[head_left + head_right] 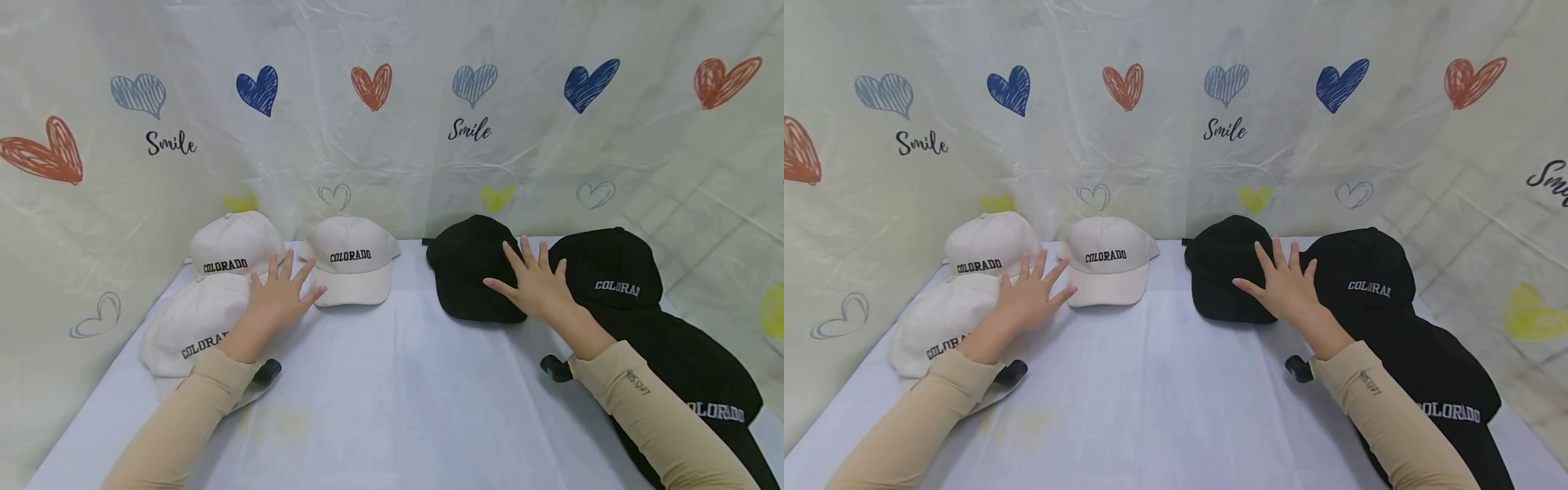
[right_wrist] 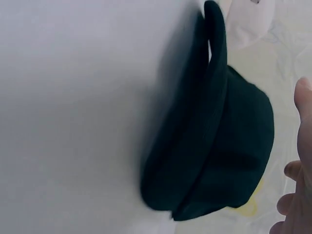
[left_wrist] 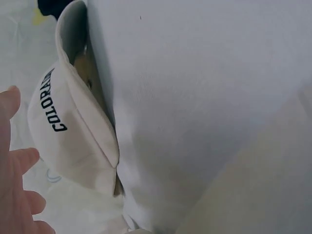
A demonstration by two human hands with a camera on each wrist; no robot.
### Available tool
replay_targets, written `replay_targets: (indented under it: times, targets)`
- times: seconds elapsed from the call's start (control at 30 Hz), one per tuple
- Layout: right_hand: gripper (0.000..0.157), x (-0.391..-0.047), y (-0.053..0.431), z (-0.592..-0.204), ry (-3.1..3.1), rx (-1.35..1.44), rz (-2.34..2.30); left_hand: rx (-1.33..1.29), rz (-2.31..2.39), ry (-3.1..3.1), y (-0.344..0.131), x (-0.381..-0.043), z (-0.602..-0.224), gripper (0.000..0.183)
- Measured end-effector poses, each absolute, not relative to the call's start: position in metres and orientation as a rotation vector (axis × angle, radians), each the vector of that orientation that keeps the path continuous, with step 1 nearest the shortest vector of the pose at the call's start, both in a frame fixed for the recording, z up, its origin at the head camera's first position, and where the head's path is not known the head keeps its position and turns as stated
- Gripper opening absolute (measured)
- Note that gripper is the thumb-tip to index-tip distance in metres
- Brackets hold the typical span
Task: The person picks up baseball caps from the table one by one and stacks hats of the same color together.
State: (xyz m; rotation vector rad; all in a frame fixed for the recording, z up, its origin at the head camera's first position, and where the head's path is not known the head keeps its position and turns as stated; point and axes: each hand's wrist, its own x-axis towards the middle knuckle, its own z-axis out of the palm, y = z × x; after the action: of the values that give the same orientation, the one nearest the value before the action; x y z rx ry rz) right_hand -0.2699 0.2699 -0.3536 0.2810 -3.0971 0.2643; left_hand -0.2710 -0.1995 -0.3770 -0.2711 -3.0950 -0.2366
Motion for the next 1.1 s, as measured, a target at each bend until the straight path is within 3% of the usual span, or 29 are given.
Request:
replay_targets:
  times: [1.1]
  targets:
    - [0.088, -0.266, 0.192, -0.342, -2.983, 0.522, 0.447, -0.201, -0.424, -3.067, -0.194, -0.274, -0.368, 0.076]
